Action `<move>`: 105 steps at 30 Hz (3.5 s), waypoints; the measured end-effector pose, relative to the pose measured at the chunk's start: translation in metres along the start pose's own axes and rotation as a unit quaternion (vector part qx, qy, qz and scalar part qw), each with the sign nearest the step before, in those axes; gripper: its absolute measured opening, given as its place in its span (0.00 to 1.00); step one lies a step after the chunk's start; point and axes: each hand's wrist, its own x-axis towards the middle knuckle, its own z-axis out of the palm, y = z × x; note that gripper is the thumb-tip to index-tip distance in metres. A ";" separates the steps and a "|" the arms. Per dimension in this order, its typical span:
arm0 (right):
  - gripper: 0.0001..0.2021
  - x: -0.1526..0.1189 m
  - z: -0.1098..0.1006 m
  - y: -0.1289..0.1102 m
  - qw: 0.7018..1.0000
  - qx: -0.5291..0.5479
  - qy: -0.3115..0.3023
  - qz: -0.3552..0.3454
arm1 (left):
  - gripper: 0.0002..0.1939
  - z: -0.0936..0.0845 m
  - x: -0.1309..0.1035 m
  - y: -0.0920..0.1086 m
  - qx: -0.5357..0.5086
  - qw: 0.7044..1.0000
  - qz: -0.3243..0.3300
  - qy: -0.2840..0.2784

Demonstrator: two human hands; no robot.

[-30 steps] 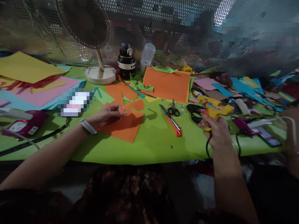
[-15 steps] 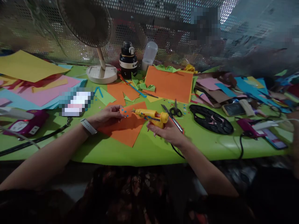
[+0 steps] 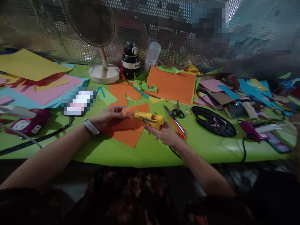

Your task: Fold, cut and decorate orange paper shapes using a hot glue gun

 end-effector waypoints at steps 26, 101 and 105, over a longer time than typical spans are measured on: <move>0.21 -0.001 0.003 0.000 0.999 -0.008 0.021 0.024 | 0.11 -0.001 0.001 -0.001 0.012 1.000 0.012 -0.007; 0.19 -0.031 -0.103 0.027 0.770 -0.563 0.257 -0.157 | 0.12 -0.004 0.006 -0.001 -0.039 0.999 0.013 0.026; 0.19 -0.011 -0.050 0.013 0.815 -0.505 0.131 -0.254 | 0.11 -0.003 0.004 0.001 -0.034 0.999 0.022 0.037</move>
